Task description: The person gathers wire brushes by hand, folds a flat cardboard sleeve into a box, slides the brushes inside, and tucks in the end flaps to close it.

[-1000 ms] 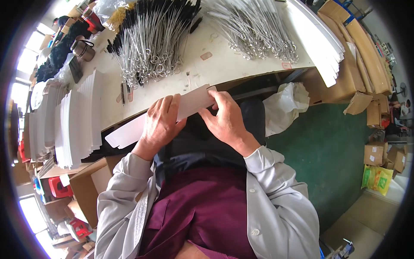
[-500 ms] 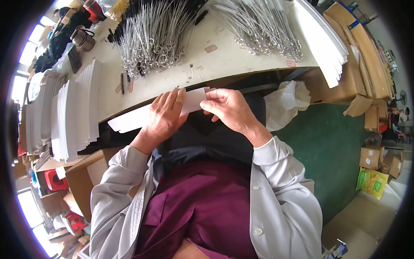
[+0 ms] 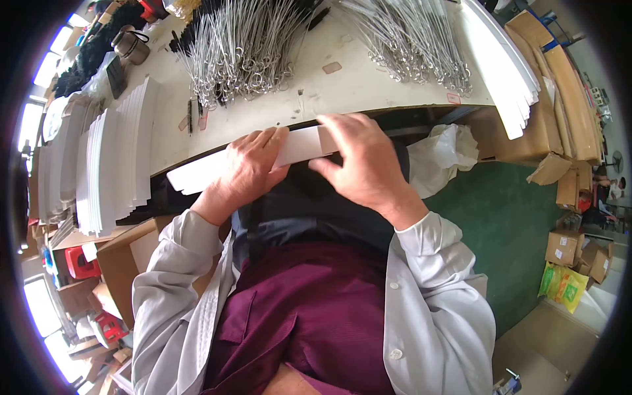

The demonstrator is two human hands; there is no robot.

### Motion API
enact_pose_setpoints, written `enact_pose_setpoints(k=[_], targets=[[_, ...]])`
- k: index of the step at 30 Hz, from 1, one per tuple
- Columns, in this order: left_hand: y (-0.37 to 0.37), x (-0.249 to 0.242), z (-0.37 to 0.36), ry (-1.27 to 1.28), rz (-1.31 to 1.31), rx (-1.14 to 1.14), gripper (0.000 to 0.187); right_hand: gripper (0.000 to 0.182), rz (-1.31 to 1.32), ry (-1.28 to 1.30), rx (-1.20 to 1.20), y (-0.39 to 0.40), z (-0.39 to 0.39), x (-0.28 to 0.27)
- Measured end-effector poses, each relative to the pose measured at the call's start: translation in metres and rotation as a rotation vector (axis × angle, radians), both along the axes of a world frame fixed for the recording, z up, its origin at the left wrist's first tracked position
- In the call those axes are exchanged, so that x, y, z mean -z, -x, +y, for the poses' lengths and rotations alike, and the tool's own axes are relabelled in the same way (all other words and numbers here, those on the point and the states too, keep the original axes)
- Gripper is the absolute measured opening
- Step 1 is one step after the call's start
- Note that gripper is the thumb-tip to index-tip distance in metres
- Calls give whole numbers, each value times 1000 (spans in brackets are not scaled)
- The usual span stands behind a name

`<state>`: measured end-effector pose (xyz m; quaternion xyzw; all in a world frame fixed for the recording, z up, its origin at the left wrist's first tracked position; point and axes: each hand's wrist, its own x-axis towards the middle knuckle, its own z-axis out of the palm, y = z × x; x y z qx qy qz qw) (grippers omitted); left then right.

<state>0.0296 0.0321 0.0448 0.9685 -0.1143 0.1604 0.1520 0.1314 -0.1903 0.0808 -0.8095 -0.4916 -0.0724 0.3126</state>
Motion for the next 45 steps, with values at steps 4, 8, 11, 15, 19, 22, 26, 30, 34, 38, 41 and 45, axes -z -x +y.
enact_pose_setpoints(k=[4,8,11,15,19,22,26,30,34,38,41,45], targets=[[-11,-11,-11,81,174,46,53,66,-139,135,-168,1,16,18],[-8,-9,-9,123,160,33,54,66,-127,180,-176,-5,17,26],[-2,-10,-3,86,19,4,58,68,-160,190,-220,-15,12,21],[13,-15,22,29,84,-78,61,61,-193,203,-168,-22,9,11],[6,-19,23,35,88,-29,62,58,-251,210,-206,-19,26,17],[3,-21,21,44,163,-55,60,58,-289,204,-234,-25,33,19],[5,-18,31,13,57,-92,64,58,-299,212,-242,-40,35,20],[-2,-18,53,-45,69,-181,69,59,-339,209,-220,-66,41,28],[-17,-4,60,-45,47,-215,66,56,-380,193,-203,-86,55,34],[-25,10,56,-61,-23,-240,60,54,-298,156,-181,-94,57,55],[-24,15,53,-2,-11,-267,57,57,-238,140,-179,-92,56,59],[-19,26,46,-25,-74,-301,56,59,-224,158,-201,-88,53,56]])
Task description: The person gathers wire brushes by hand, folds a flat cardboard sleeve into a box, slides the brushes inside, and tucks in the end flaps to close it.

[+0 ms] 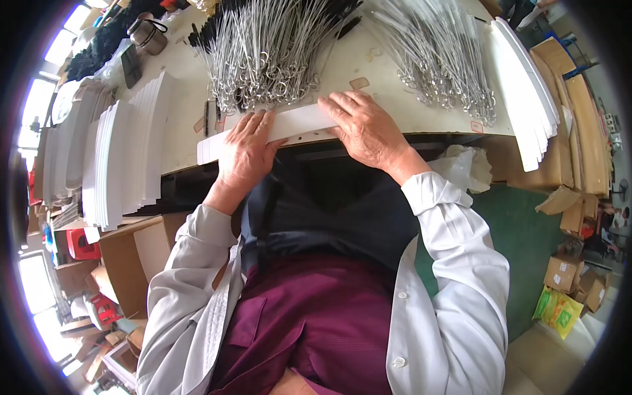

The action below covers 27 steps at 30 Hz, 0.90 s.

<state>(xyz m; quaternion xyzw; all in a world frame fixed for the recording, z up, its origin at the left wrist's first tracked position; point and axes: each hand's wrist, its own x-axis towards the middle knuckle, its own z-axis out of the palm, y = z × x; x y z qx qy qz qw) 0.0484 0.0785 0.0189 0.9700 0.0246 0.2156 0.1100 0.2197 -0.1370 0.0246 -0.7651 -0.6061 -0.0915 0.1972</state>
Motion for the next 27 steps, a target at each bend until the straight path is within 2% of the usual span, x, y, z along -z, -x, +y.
enact_pose_setpoints(k=[3,8,12,15,17,19,24,26,27], targets=[[6,2,-10,83,3,-34,58,63,4,81,-6,5,-3,-4],[16,27,-19,-91,27,-46,72,74,-71,103,21,29,-2,9],[18,25,-16,-127,54,-26,72,80,-40,103,-43,57,32,11],[41,26,1,-145,72,-53,73,79,-15,65,39,44,18,16],[63,25,22,-223,110,-159,65,80,-27,84,171,24,-8,12],[76,28,36,-259,138,-210,60,83,-76,83,194,8,-28,14],[77,31,42,-302,91,-190,59,77,-63,58,186,4,-34,12],[83,24,46,-288,146,-152,60,76,-35,89,104,-6,-46,16],[88,22,44,-247,169,-152,64,78,-135,138,81,-9,-53,18]])
